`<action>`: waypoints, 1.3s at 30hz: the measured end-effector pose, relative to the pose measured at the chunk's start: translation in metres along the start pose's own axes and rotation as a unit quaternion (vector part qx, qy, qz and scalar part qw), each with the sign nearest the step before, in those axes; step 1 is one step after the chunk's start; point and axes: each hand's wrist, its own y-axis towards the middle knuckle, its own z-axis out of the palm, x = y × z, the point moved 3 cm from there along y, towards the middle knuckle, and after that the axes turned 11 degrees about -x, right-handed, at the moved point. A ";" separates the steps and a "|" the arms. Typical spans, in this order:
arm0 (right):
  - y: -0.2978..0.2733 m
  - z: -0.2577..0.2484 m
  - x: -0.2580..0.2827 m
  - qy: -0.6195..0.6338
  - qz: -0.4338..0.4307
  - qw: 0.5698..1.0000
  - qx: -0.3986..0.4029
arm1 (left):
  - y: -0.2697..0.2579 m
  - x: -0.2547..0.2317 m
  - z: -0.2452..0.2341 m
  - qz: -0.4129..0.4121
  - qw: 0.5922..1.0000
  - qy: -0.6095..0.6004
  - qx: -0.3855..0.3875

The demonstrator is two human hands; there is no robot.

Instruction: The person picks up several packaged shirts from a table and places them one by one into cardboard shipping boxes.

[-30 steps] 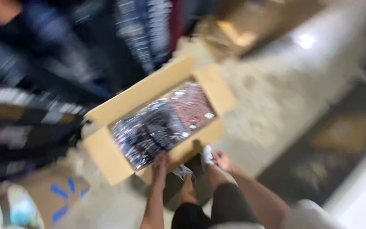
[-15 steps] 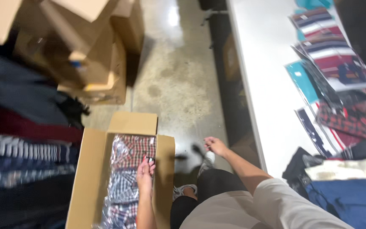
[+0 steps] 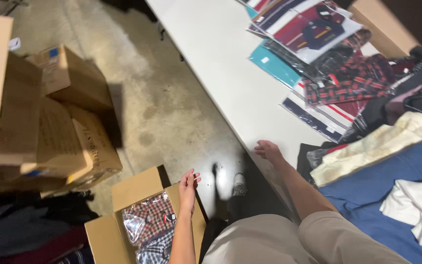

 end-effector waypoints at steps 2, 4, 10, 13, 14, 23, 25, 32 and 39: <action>0.002 -0.028 0.006 0.027 0.017 0.999 -0.029 | 0.021 0.010 0.037 0.007 0.999 0.029 0.034; 0.017 -0.049 -0.002 0.056 0.027 0.997 -0.048 | 0.014 -0.010 0.069 0.005 0.997 0.050 0.058; 0.013 -0.097 0.013 0.118 0.048 0.988 -0.089 | 0.018 -0.030 0.141 0.012 0.987 0.114 0.116; 0.026 -0.114 0.015 0.161 0.051 0.979 -0.113 | 0.022 -0.035 0.170 0.014 0.980 0.142 0.141; 0.034 -0.119 0.011 0.187 0.047 0.973 -0.128 | 0.024 -0.034 0.179 0.018 0.976 0.153 0.152; 0.174 -0.189 -0.024 0.323 0.015 0.916 -0.240 | 0.023 -0.059 0.204 0.019 0.964 0.200 0.174; 0.184 -0.212 -0.003 0.342 0.009 0.905 -0.253 | 0.020 -0.066 0.194 0.011 0.966 0.200 0.163; 0.267 -0.275 0.014 0.515 0.039 0.803 -0.297 | 0.034 -0.050 0.144 -0.026 0.972 0.204 0.116; 0.287 -0.289 0.020 0.377 0.042 0.830 -0.409 | 0.035 -0.040 0.136 -0.033 0.976 0.190 0.097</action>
